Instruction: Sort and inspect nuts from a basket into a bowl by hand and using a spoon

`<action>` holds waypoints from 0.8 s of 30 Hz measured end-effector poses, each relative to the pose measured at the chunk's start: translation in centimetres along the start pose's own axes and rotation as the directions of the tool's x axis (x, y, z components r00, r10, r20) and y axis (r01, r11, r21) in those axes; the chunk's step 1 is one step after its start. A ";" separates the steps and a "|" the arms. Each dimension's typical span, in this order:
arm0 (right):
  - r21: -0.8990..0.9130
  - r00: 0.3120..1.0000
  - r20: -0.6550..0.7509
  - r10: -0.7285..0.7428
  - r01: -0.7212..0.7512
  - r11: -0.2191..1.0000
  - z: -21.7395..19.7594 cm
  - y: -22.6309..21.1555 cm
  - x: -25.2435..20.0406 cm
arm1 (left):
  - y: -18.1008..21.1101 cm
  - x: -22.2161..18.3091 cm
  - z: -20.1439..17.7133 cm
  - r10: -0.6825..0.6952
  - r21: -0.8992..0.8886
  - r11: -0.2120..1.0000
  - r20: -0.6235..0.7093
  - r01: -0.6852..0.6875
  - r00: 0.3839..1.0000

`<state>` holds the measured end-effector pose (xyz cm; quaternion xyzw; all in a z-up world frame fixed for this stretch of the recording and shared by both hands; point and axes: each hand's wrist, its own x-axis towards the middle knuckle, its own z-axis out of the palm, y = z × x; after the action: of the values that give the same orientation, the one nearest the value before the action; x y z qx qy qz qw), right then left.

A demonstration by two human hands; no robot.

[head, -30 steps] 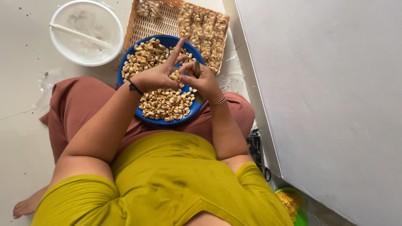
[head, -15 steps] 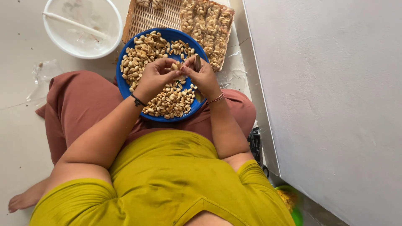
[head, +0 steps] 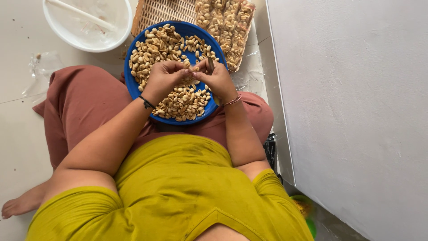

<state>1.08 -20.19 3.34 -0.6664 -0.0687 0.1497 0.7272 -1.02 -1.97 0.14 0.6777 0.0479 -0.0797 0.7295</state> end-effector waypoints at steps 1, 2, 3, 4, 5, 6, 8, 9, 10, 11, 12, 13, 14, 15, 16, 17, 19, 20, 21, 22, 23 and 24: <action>0.000 1.000 -0.003 0.000 0.000 1.000 -0.3 0.4 0.1 | 0.5 -0.2 0.1 0.000 0.000 1.000 0.002 0.000 1.000; -0.011 1.000 0.002 0.010 -0.010 1.000 -0.6 0.8 0.2 | 0.9 -0.5 0.3 -0.013 -0.003 1.000 -0.010 0.013 1.000; -0.021 1.000 0.007 0.021 -0.021 1.000 -0.8 1.2 0.2 | 1.4 -0.7 0.3 -0.028 -0.004 1.000 -0.024 0.028 0.999; -0.020 1.000 0.006 0.022 -0.022 1.000 -0.9 1.3 0.2 | 1.4 -0.9 0.4 -0.029 -0.004 1.000 -0.022 0.029 0.999; -0.029 1.000 0.004 0.026 -0.026 0.999 -0.9 1.4 0.2 | 1.4 -1.0 0.6 -0.038 -0.010 0.999 -0.039 0.037 0.999; -0.039 1.000 0.002 0.030 -0.029 0.999 -0.9 1.4 0.2 | 1.4 -1.1 0.7 -0.047 -0.016 0.999 -0.055 0.046 0.997; -0.048 0.999 0.004 0.038 -0.038 0.998 -1.1 1.5 0.4 | 1.1 -1.1 0.8 -0.040 -0.035 0.999 -0.078 0.037 0.996; -0.058 0.999 0.008 0.046 -0.046 0.997 -1.2 1.6 0.4 | 1.0 -1.0 0.8 -0.033 -0.054 0.998 -0.102 0.027 0.994; -0.057 0.999 0.006 0.046 -0.046 0.997 -1.2 1.8 0.5 | 1.2 -1.2 1.0 -0.034 -0.053 0.998 -0.101 0.029 0.994; -0.074 0.999 0.010 0.042 -0.041 0.996 -1.2 1.9 0.5 | 1.4 -1.4 1.1 -0.020 -0.055 0.998 -0.109 0.014 0.994; -0.091 0.999 0.014 0.037 -0.036 0.995 -1.2 2.1 0.6 | 1.6 -1.6 1.3 -0.007 -0.056 0.998 -0.117 0.000 0.993; -0.090 0.999 0.014 0.038 -0.036 0.995 -1.2 1.8 0.5 | 2.7 -2.0 1.5 -0.008 -0.055 0.998 -0.117 0.001 0.993; -0.097 0.999 0.018 0.046 -0.044 0.994 -1.2 1.4 0.4 | 3.9 -2.5 1.8 -0.040 -0.090 0.995 -0.098 0.031 0.994; -0.104 0.998 0.021 0.054 -0.052 0.993 -1.1 1.0 0.3 | 5.1 -2.9 2.0 -0.072 -0.123 0.990 -0.079 0.062 0.994; -0.103 0.998 0.022 0.055 -0.053 0.993 -0.7 0.6 0.2 | 4.0 -2.5 1.8 -0.073 -0.123 0.990 -0.079 0.063 0.994; -0.095 0.998 0.021 0.066 -0.064 0.993 -0.3 0.3 0.0 | 2.9 -2.0 1.6 -0.072 -0.141 0.988 -0.073 0.061 0.995; -0.086 0.997 0.021 0.076 -0.074 0.993 0.0 -0.2 0.0 | 1.2 -1.3 1.4 -0.071 -0.157 0.986 -0.068 0.059 0.995; -0.095 0.996 0.031 0.085 -0.082 0.992 0.0 -0.2 0.1 | 0.6 -1.0 1.4 -0.054 -0.132 0.990 -0.081 0.043 0.995; -0.103 0.995 0.042 0.094 -0.089 0.991 0.0 -0.2 0.2 | 0.0 -0.8 1.4 -0.038 -0.107 0.994 -0.093 0.028 0.995; -0.103 0.995 0.042 0.093 -0.088 0.991 0.0 0.1 0.3 | 0.1 -0.9 1.3 -0.038 -0.107 0.994 -0.093 0.028 0.995; -0.108 0.995 0.034 0.093 -0.088 0.990 -0.1 0.4 0.4 | 0.2 -0.9 1.3 -0.034 -0.093 0.995 -0.092 0.026 0.995; -0.113 0.995 0.027 0.092 -0.088 0.990 -0.1 0.7 0.5 | 0.3 -0.9 1.3 -0.031 -0.080 0.997 -0.091 0.024 0.995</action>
<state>1.50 -20.10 2.59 -0.7061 -0.0583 0.1889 0.6799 -1.91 -3.21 0.67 0.6508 0.0942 -0.0563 0.7513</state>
